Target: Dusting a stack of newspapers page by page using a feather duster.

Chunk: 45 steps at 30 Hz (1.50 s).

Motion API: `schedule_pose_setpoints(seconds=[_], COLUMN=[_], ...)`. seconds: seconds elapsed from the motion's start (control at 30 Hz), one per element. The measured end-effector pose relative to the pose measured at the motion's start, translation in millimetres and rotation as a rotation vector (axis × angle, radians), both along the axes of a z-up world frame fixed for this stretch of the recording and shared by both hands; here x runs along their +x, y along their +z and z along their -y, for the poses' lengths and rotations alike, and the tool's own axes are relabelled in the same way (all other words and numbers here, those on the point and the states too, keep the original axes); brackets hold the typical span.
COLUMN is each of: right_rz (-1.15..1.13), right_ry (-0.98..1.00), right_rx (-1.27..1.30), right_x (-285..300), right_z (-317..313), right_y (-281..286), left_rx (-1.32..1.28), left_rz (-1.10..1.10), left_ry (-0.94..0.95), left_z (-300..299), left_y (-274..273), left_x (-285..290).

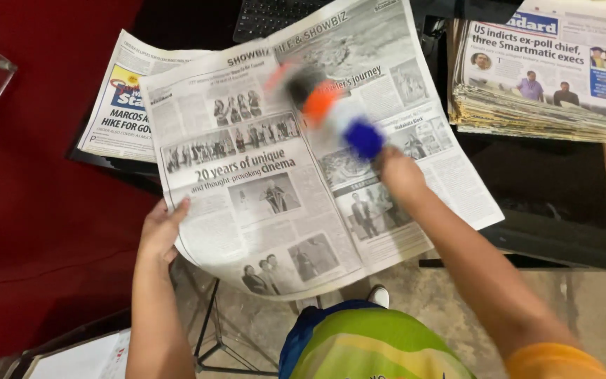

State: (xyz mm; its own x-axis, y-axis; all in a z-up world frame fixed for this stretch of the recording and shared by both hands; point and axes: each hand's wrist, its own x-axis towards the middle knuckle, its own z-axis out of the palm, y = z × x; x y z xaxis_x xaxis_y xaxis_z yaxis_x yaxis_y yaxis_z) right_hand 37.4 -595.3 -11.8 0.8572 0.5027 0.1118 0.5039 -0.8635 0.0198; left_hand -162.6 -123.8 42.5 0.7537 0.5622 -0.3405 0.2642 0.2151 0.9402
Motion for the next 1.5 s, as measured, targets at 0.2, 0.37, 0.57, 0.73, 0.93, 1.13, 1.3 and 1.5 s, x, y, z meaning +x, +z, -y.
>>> schedule_pose_setpoints(seconds=[0.2,0.37,0.57,0.73,0.93,1.13,1.3,1.5], right_rz=[-0.077,-0.142,-0.302,-0.360,-0.301,-0.241,0.039,-0.353], right_ry=[0.149,0.101,-0.127,-0.243,-0.753,-0.433,-0.861,-1.135], right_rx=[0.296,0.367,0.068,0.306,0.036,0.222,0.705,1.440], right_x=[-19,-13,-86,-158,-192,-249,-237,-215], right_z=[-99,-77,5,53,150,194,202,135], right_y=[16,8,4,72,24,-37,-10,13], left_rx=[0.035,0.095,0.210,0.324,0.393,0.513,0.566,0.482], left_rz=[0.044,0.216,0.225,0.242,0.231,0.200,0.152,-0.286], left_ry=[-0.062,-0.059,-0.092,-0.150,-0.311,-0.414,-0.474,-0.328], left_z=[3,24,56,72,95,104,88,32], left_y=[-7,28,87,127,156,174,178,127], left_x=[-1,-3,-9,9,37,60,46,39])
